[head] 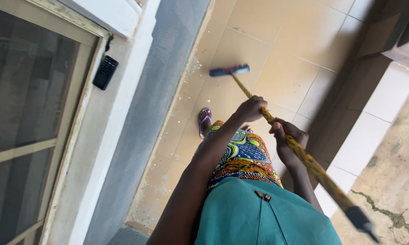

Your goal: The person sweeps a tiled floor with a broom, moving debris along the balcony.

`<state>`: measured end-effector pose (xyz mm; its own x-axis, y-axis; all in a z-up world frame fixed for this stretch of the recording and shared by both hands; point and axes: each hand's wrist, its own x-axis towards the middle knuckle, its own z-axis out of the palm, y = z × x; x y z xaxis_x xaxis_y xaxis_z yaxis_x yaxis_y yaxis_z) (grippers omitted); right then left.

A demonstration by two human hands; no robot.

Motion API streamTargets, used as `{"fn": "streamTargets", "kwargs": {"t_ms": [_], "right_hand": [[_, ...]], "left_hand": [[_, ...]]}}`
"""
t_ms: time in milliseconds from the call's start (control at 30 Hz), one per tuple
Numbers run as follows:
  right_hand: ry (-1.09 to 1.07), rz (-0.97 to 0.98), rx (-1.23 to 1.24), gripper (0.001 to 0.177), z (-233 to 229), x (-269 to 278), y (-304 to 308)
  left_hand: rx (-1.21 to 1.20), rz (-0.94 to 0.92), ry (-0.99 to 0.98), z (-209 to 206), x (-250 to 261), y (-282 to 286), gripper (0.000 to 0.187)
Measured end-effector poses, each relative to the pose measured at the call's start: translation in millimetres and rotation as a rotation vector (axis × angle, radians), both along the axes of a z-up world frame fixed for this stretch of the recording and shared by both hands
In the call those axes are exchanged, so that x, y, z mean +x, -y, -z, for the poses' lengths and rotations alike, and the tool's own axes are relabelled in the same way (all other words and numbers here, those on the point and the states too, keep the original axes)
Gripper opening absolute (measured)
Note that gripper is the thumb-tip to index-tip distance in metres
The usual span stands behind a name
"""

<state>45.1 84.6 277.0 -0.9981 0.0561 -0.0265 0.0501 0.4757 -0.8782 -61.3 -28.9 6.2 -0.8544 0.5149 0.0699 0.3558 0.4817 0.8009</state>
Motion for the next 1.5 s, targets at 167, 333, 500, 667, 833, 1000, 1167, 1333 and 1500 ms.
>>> {"fn": "streamTargets", "kwargs": {"t_ms": [167, 333, 500, 667, 833, 1000, 1167, 1333, 1500], "right_hand": [[-0.132, -0.063, 0.087, 0.029, 59.0, -36.2, 72.4], [-0.208, -0.260, -0.018, 0.031, 75.6, -56.3, 118.5], [0.069, -0.290, -0.041, 0.031, 50.2, -59.2, 129.9], [0.028, -0.467, -0.095, 0.034, 40.2, -59.9, 138.9], [0.143, -0.454, -0.054, 0.031, 26.7, -69.5, 141.1], [0.043, -0.365, -0.060, 0.033, 6.9, -59.2, 132.2], [-0.068, -0.297, -0.009, 0.038, 19.9, -57.6, 149.7], [-0.149, -0.471, -0.015, 0.034, 28.7, -59.7, 165.3], [0.219, -0.544, -0.089, 0.026, 20.8, -58.1, 162.0]], "left_hand": [[-0.280, -0.157, 0.002, 20.8, -31.1, 72.2, 0.029], [-0.403, -0.301, -0.051, 37.7, -22.6, 126.1, 0.044], [-0.319, -0.266, -0.028, 19.3, 9.0, 159.5, 0.045], [-0.087, -0.251, 0.039, 3.0, 25.6, 183.3, 0.037], [-0.016, -0.191, 0.095, -12.1, 15.3, 193.3, 0.029], [0.033, -0.119, -0.033, -7.0, 1.5, 171.9, 0.034], [0.010, -0.190, -0.072, -6.3, -13.7, 163.4, 0.032], [0.051, -0.335, -0.060, -10.5, 2.8, 183.9, 0.033], [0.015, -0.351, 0.033, -7.2, 54.7, 204.9, 0.025]]}}
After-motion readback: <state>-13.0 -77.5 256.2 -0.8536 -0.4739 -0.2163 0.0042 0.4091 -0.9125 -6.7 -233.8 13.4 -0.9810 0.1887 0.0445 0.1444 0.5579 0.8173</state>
